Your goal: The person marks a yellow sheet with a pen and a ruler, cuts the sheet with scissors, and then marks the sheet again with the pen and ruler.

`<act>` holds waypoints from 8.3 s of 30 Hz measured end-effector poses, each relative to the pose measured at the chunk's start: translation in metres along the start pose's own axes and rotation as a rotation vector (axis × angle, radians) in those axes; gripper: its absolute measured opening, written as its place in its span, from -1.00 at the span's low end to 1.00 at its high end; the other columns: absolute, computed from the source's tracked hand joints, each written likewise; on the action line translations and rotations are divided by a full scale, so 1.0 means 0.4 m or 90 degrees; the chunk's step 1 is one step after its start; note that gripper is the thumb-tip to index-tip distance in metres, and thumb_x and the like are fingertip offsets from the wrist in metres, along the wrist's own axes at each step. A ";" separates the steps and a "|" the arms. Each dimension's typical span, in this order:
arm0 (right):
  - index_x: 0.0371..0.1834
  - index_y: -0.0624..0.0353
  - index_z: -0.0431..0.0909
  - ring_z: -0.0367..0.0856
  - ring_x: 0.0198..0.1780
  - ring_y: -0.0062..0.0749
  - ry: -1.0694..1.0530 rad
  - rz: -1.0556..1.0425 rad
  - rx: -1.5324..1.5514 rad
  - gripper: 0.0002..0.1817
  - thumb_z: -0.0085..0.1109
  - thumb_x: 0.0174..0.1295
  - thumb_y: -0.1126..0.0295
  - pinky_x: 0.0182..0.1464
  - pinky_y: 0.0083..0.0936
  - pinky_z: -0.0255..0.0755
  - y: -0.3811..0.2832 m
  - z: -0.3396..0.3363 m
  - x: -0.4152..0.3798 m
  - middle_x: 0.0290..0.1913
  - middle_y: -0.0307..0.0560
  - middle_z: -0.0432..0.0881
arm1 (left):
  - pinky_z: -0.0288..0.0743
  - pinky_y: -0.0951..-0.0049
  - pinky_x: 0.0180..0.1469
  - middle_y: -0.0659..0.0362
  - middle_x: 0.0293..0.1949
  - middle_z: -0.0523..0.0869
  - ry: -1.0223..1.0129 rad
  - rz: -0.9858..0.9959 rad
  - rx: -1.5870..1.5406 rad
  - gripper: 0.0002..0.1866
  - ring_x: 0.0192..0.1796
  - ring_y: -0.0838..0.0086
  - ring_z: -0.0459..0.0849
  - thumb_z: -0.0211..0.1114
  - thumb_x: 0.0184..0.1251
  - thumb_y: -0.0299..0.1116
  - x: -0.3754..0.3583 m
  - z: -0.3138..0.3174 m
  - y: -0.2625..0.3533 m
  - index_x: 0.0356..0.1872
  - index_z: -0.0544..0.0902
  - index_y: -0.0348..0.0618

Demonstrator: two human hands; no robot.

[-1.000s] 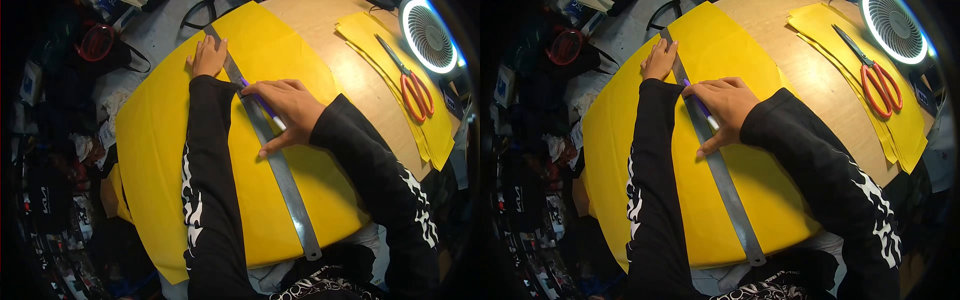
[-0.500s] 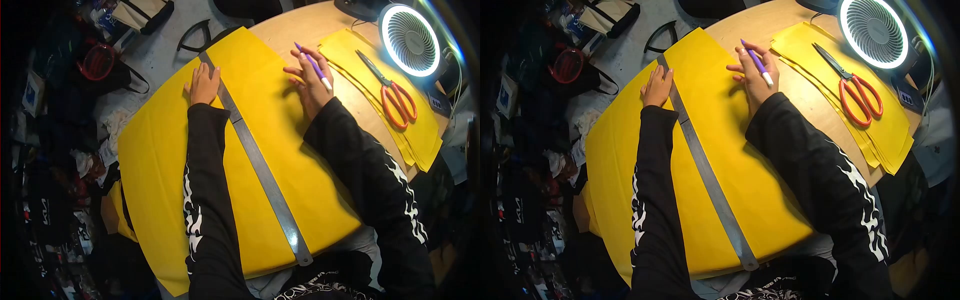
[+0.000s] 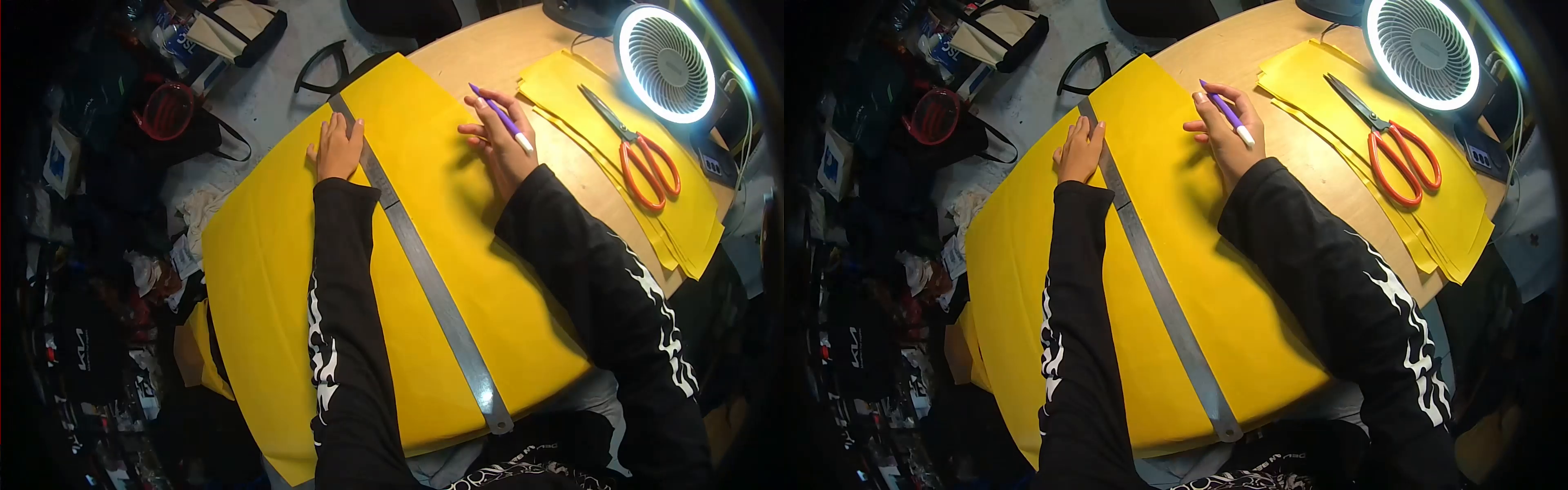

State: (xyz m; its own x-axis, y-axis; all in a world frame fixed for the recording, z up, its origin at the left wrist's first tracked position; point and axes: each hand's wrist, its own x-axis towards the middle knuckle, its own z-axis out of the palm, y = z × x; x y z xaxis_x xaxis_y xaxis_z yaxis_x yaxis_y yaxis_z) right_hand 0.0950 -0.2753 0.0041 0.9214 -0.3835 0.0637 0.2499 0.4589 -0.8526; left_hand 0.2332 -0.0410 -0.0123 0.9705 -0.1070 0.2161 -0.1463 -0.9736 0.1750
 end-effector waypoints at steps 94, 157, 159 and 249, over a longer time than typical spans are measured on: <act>-0.51 0.42 0.55 0.72 -0.47 -0.32 -0.264 -0.153 -0.373 -0.67 0.16 0.18 0.29 -0.33 -0.47 0.56 0.291 0.351 0.442 -0.53 0.05 0.68 | -0.06 -0.28 0.30 0.07 0.30 0.44 0.115 0.031 -0.049 -0.50 0.39 0.24 0.28 -0.01 0.38 -0.09 -0.005 0.018 0.001 0.19 0.47 -0.22; -0.38 0.22 0.39 0.51 -0.66 -0.22 -0.680 0.144 -0.342 -0.84 0.16 0.21 0.41 -0.59 -0.46 0.35 -0.208 -0.174 -0.409 -0.60 -0.06 0.55 | -0.15 -0.14 0.41 0.19 0.43 0.24 0.009 0.000 0.011 -0.40 0.47 0.27 0.15 -0.27 0.42 0.03 0.027 0.028 -0.019 0.40 0.25 0.02; -0.38 0.21 0.39 0.53 -0.65 -0.20 -0.700 0.151 -0.311 -0.84 0.16 0.22 0.41 -0.58 -0.45 0.35 -0.208 -0.182 -0.416 -0.59 -0.08 0.56 | -0.15 -0.13 0.42 0.19 0.43 0.23 0.001 -0.005 0.012 -0.40 0.47 0.25 0.14 -0.27 0.42 0.03 0.025 0.025 -0.019 0.40 0.25 0.02; -0.48 0.40 0.58 0.59 -0.55 -0.55 -0.372 -0.064 -0.364 -0.63 0.10 0.32 0.26 -0.44 -0.57 0.48 0.284 0.335 0.509 -0.46 -0.05 0.72 | -0.07 -0.13 0.38 0.14 0.38 0.33 0.050 -0.010 -0.012 -0.47 0.44 0.28 0.22 -0.14 0.42 -0.10 -0.005 0.001 0.012 0.32 0.36 -0.11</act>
State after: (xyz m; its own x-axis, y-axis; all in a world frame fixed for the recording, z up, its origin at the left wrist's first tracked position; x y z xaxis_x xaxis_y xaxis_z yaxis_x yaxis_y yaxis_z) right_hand 0.3507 -0.1938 -0.0101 0.9483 0.1502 0.2798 0.2954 -0.0944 -0.9507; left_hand 0.2305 -0.0454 -0.0122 0.9545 -0.0754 0.2886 -0.1361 -0.9711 0.1962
